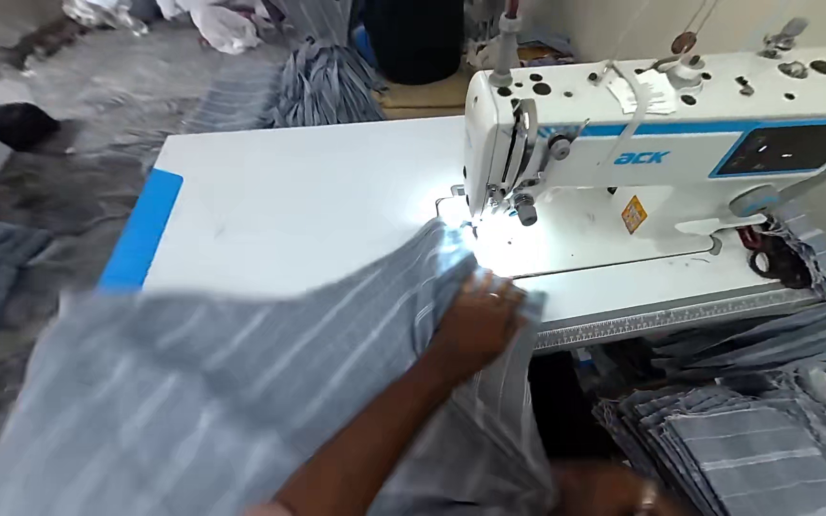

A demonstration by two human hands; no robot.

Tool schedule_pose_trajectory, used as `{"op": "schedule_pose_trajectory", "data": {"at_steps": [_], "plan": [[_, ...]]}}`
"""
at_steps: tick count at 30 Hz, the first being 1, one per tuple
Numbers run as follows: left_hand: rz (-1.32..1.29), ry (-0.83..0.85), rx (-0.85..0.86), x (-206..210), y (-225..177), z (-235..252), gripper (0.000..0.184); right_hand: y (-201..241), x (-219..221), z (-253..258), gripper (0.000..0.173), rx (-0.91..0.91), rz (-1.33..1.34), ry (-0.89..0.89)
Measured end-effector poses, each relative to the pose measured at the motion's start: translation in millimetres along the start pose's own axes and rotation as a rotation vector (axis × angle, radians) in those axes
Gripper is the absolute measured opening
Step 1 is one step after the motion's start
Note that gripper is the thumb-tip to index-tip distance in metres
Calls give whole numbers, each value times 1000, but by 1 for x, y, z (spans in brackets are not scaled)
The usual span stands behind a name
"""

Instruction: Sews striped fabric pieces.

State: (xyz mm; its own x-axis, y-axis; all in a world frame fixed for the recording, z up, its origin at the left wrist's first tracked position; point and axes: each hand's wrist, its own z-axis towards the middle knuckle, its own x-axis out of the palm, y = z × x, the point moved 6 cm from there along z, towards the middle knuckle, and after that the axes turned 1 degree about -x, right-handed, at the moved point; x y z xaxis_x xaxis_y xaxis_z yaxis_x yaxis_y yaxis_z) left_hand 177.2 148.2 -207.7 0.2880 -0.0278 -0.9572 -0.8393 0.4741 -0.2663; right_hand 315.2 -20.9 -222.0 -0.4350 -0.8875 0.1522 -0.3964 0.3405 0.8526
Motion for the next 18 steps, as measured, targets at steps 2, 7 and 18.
{"op": "schedule_pose_trajectory", "data": {"at_steps": [2,7,18], "plan": [[30,-87,-281,-10,21,-15,60,-36,-49,-23,42,31,-150,54],[8,-169,-454,-25,25,-23,52,-2,-96,4,62,-194,-120,-208],[-299,351,-682,-53,75,52,62,68,-99,49,41,-212,-840,-1054]]}}
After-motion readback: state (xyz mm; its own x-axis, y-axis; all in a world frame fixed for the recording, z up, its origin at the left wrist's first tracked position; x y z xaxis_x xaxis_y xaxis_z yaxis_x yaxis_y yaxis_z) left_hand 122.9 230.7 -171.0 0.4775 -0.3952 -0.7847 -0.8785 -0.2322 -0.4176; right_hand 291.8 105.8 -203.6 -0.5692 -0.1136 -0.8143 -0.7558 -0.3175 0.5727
